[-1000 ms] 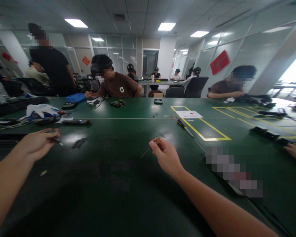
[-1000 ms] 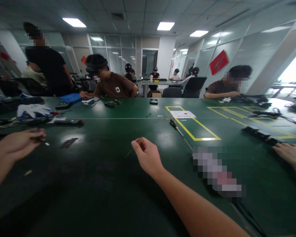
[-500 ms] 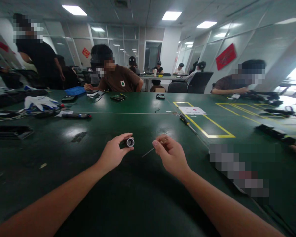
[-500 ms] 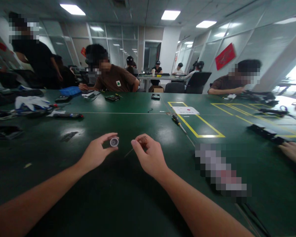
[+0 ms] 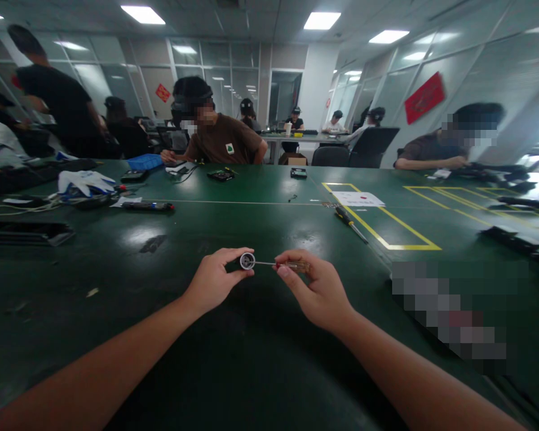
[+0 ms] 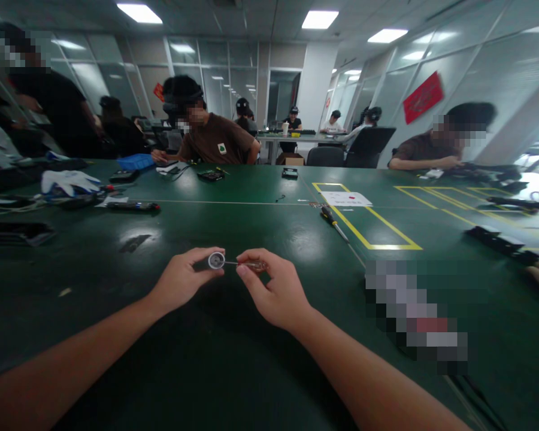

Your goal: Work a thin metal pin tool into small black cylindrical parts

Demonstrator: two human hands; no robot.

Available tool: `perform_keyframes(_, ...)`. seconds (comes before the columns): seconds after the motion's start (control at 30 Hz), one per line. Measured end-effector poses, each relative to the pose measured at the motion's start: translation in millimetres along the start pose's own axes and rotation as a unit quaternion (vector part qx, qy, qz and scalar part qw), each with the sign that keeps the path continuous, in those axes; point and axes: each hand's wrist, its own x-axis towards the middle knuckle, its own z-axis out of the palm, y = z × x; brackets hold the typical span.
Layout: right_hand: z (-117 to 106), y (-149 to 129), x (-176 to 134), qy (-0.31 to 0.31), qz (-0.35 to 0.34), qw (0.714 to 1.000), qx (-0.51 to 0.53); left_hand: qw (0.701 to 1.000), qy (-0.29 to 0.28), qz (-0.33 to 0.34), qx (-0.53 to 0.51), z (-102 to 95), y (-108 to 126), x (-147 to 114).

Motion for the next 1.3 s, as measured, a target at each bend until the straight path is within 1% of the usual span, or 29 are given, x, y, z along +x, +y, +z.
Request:
perform_keyframes(0.13,0.8,0.2,0.0,-0.014,-0.006,1.000,-0.016,1.000,0.002,0.014,0.015,0.2,0.8,-0.3)
perform_keyframes(0.27,1.0,-1.8,0.4,-0.039,-0.043,0.998,-0.023,0.998,-0.001,0.056,0.040,1.2,-1.6,-0.2)
perform_keyframes(0.33,1.8,-2.0,0.2,-0.037,-0.052,0.998,-0.025,0.997,0.001,0.063,0.043,1.6,-3.1,0.2)
perform_keyframes(0.43,3.3,-0.5,-0.2,-0.021,-0.039,0.999,-0.025,0.997,0.007,0.060,0.039,1.4,-3.5,0.6)
perform_keyframes(0.5,3.8,0.5,-0.2,-0.024,-0.037,0.999,-0.025,0.997,-0.001,0.064,0.045,0.7,-2.6,0.6)
perform_keyframes(0.63,3.7,-0.7,0.5,-0.037,-0.053,0.997,-0.039,0.994,-0.020,0.085,0.070,-0.5,-0.9,0.1)
perform_keyframes(0.73,4.7,-1.7,1.2,-0.032,-0.046,0.998,-0.042,0.991,-0.029,0.103,0.076,-0.4,-1.2,0.2)
perform_keyframes(0.8,6.5,0.5,2.2,-0.031,-0.016,0.999,-0.012,0.991,-0.032,0.107,0.073,0.0,-2.3,0.7)
perform_keyframes(0.87,8.5,5.4,4.1,-0.031,0.036,0.997,0.065,0.991,-0.030,0.113,0.069,0.3,-3.7,1.5)
perform_keyframes(0.93,9.5,11.1,6.3,-0.018,0.086,0.980,0.179,0.991,-0.026,0.117,0.067,0.3,-5.0,2.3)
perform_keyframes(0.97,9.6,13.3,7.1,-0.009,0.101,0.970,0.220,0.991,-0.025,0.116,0.065,0.2,-5.5,2.6)
perform_keyframes(1.03,8.7,15.5,7.1,0.016,0.106,0.962,0.251,0.992,-0.020,0.112,0.061,-0.2,-6.2,2.9)
perform_keyframes(1.1,7.7,14.2,4.7,0.021,0.095,0.972,0.216,0.992,-0.017,0.111,0.063,-0.5,-6.3,2.8)
perform_keyframes(1.2,7.6,8.7,-0.4,0.008,0.055,0.993,0.101,0.991,-0.013,0.109,0.071,0.0,-5.8,2.2)
perform_keyframes(1.3,8.0,3.7,-2.3,-0.007,0.012,1.000,0.008,0.992,-0.006,0.101,0.076,0.9,-4.8,1.7)
